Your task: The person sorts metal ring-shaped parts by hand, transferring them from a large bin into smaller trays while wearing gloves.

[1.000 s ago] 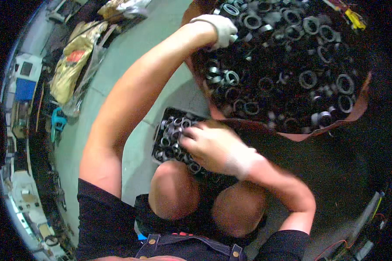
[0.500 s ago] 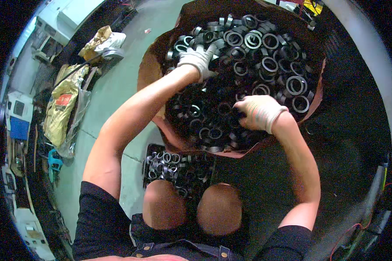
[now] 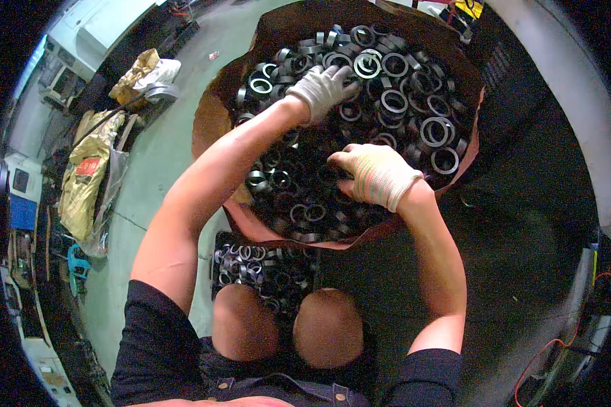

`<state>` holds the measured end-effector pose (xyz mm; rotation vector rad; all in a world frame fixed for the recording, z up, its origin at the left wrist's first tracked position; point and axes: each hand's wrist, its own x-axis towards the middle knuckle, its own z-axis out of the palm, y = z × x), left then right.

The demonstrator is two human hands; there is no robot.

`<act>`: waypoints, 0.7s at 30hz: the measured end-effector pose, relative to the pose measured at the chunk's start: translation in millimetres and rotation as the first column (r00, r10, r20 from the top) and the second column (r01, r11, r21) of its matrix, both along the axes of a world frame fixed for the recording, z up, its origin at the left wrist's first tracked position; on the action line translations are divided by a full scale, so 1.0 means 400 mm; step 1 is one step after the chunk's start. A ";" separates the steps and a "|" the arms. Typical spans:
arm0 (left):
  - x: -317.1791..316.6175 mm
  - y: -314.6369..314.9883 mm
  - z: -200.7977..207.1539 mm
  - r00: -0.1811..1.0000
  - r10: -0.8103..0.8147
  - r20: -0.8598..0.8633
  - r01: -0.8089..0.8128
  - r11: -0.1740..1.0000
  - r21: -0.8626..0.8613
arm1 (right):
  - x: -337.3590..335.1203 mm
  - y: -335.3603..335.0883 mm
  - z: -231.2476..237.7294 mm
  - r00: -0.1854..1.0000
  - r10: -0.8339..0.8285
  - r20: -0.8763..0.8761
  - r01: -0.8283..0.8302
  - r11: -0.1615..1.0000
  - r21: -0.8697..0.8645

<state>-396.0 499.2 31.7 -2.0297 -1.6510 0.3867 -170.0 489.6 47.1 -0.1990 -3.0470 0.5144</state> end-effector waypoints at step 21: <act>-0.010 0.028 -0.017 0.990 -0.063 -0.125 0.056 0.997 -0.054 | 0.012 0.005 -0.014 0.999 0.005 -0.046 -0.005 1.000 -0.002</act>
